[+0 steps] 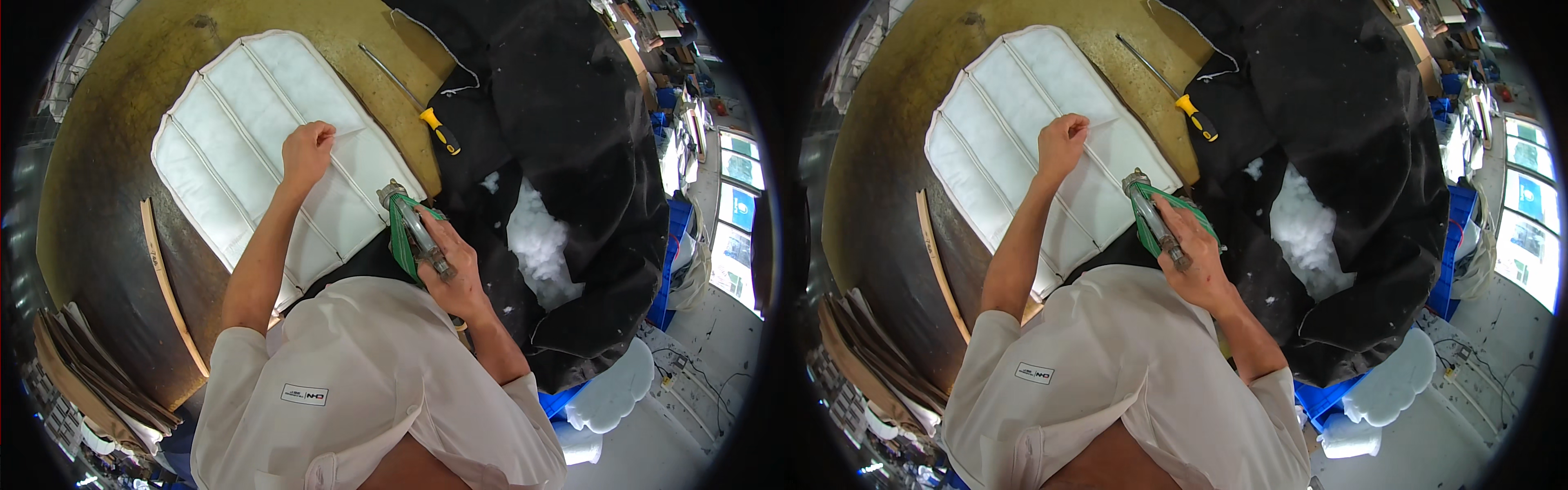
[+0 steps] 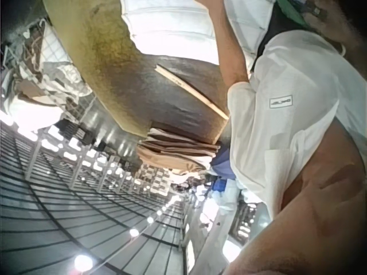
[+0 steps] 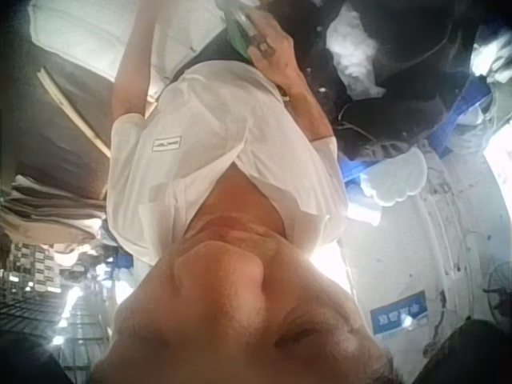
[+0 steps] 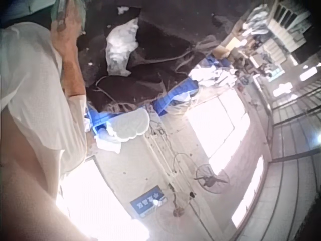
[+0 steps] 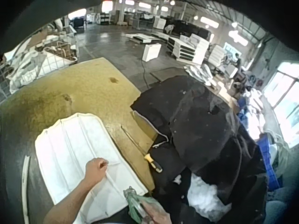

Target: The person stuffs cotton filling into the channels of a cushion cover using a wooden stick, adjusts the filling with a metal rod, sprays adhesive into the openings using a spray gun, presses the seams closed by hand, and places the finished cushion onto a stack.

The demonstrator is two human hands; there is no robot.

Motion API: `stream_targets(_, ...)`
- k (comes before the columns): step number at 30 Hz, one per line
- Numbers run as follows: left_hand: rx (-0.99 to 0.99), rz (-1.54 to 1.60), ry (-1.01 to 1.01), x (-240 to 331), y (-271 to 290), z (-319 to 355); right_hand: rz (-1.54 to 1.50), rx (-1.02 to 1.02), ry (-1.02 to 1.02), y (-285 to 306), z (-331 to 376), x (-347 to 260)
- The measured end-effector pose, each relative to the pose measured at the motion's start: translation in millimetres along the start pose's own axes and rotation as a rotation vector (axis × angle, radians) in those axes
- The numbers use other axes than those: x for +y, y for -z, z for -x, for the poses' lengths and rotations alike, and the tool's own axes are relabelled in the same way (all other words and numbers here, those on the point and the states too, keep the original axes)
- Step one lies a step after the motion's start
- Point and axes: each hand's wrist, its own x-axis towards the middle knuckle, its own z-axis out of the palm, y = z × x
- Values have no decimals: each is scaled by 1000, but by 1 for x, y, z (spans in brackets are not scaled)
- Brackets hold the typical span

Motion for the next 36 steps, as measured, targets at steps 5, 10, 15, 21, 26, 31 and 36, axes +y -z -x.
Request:
stream_targets(5,-78,119,135,-2,7,-6,4,1,7,-5,-2,2)
stream_targets(10,-125,145,175,0,10,-8,-2,-19,-19,-3,-3,-3)
stream_targets(15,-127,144,182,-1,11,-8,-7,17,17,-6,-2,2)
stream_targets(21,-61,148,122,-2,19,3,-19,53,44,-5,-2,-4)
stream_targets(26,-14,-186,-112,8,57,50,0,-99,-17,-2,5,-16)
stream_targets(31,23,-371,-250,-23,58,65,13,-233,69,-12,-3,-33)
stream_targets(36,22,-252,-136,-35,57,62,-30,-291,31,-30,-7,-37)
